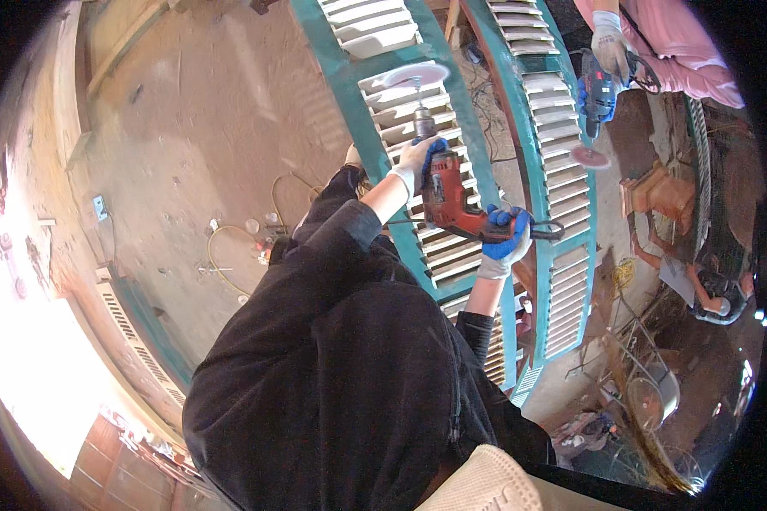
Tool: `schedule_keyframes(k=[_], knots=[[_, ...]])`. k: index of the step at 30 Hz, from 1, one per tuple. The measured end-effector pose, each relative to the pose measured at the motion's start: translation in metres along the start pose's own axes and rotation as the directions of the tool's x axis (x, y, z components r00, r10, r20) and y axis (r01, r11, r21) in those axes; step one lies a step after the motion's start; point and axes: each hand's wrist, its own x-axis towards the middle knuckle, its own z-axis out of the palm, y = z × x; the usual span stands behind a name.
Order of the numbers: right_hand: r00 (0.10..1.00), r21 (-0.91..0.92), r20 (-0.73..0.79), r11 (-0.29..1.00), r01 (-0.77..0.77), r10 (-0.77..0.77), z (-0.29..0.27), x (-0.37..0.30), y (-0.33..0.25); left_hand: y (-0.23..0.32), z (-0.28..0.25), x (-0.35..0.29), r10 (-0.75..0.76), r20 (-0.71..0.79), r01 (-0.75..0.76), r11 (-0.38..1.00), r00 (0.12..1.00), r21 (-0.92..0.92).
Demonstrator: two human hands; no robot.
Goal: The person uses a handheld electric sander to smooth the surface of wooden slats on a green metal frame. A coworker performs the same task on an adjacent frame. The camera wearer moves the sander systematically across the slats.
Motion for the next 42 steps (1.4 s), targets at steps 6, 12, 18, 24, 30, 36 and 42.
schedule_keyframes(k=[6,12,18,24,30,36,42], knots=[[0.993,-0.033,-0.078,0.995,-0.089,0.086,0.000,-0.007,0.004,-0.027,-0.036,0.029,-0.018,-0.050,0.012,0.994,0.999,-0.112],[0.997,0.035,-0.022,0.997,-0.072,0.072,0.005,-0.012,0.010,-0.009,-0.033,0.016,-0.106,-0.046,0.105,0.994,0.993,-0.016],[0.994,-0.066,-0.037,0.992,-0.105,0.103,0.009,-0.006,0.005,-0.014,-0.029,0.009,-0.040,-0.112,0.036,0.999,0.993,-0.035],[0.997,-0.058,-0.076,0.998,-0.036,0.031,0.006,-0.007,-0.007,-0.028,-0.025,0.026,-0.111,0.017,0.112,0.978,0.994,-0.177],[0.998,-0.004,0.019,0.999,0.054,-0.054,-0.010,-0.011,-0.029,-0.027,0.016,0.005,-0.027,0.144,0.035,0.998,0.989,-0.056],[0.994,-0.036,0.061,0.996,-0.087,0.089,-0.007,-0.027,-0.009,-0.040,-0.045,-0.002,0.001,-0.086,-0.008,0.996,0.996,-0.089],[0.989,0.030,0.104,0.994,-0.104,0.101,0.001,-0.022,-0.007,-0.037,-0.048,0.002,0.026,-0.122,-0.038,0.995,0.992,-0.095]])
